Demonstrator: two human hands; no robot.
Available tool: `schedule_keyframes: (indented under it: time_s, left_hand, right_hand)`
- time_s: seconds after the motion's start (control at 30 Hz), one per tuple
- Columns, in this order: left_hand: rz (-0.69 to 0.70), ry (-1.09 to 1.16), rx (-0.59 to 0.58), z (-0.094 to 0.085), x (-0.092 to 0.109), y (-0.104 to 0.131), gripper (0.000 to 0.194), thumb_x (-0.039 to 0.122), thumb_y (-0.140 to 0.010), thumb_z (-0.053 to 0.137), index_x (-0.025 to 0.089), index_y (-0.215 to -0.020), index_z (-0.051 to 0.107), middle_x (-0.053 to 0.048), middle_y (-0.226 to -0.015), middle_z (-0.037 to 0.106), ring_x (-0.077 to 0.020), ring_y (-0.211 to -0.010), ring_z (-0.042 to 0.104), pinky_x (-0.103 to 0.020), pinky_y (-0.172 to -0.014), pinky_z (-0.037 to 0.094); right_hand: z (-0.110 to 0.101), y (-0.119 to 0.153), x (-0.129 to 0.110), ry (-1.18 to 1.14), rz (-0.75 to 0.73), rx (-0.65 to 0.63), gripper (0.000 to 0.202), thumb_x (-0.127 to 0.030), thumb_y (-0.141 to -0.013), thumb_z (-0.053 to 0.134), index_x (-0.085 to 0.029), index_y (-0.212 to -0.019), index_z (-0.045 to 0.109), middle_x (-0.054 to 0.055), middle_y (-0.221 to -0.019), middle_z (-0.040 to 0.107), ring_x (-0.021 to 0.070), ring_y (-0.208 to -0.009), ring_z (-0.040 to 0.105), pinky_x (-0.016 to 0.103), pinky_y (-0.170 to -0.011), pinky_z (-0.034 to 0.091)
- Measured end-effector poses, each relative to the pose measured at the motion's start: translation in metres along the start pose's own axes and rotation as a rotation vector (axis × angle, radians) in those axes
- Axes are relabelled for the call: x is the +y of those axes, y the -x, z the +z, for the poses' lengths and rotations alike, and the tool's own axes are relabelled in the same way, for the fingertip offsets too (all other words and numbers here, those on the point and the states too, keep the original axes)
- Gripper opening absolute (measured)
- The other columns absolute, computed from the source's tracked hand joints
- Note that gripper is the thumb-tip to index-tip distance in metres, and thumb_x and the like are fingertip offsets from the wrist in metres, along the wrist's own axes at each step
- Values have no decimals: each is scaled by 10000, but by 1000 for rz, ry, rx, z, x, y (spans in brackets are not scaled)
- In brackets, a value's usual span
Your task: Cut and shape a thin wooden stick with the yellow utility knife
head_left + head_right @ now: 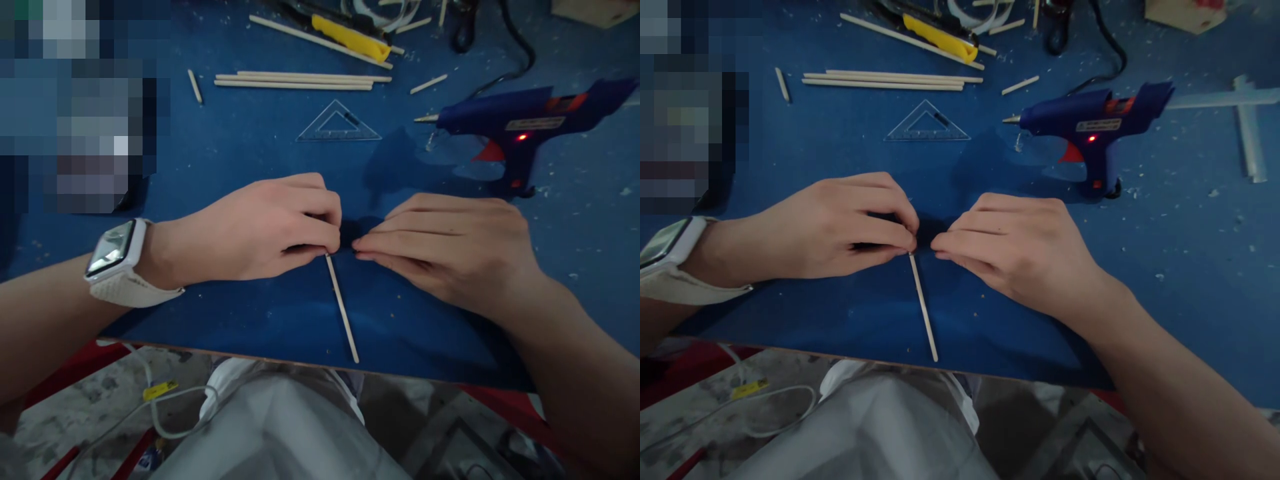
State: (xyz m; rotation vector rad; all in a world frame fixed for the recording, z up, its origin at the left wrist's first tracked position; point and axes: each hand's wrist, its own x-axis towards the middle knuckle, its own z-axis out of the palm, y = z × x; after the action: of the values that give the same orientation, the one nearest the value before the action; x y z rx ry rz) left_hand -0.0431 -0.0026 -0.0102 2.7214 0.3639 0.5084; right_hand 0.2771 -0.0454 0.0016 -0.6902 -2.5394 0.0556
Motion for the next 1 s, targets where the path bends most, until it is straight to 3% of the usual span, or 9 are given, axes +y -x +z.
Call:
schedule_keyframes:
  time_s: [0.37, 1.0]
  left_hand:
    - [-21, 0, -47, -2, 1, 0, 422, 316, -1392, 493, 257, -1246, 884, -69, -1315, 888, -255, -1254, 826, -384, -1104, 696]
    - [-6, 0, -7, -1, 1, 0, 367, 276, -1369, 559, 242, -1225, 895, -79, -1296, 894, -247, -1231, 836, -362, -1077, 701]
  right_hand:
    - [-1, 0, 2, 3, -4, 7, 77, -201, -1197, 910, -267, -1158, 908, -54, -1008, 965, 187, -884, 925, 319, -732, 690]
    - [-1, 3, 2, 8, -4, -17, 74, -211, -1200, 901, -274, -1164, 913, -44, -1019, 966, 205, -899, 916, 342, -742, 700]
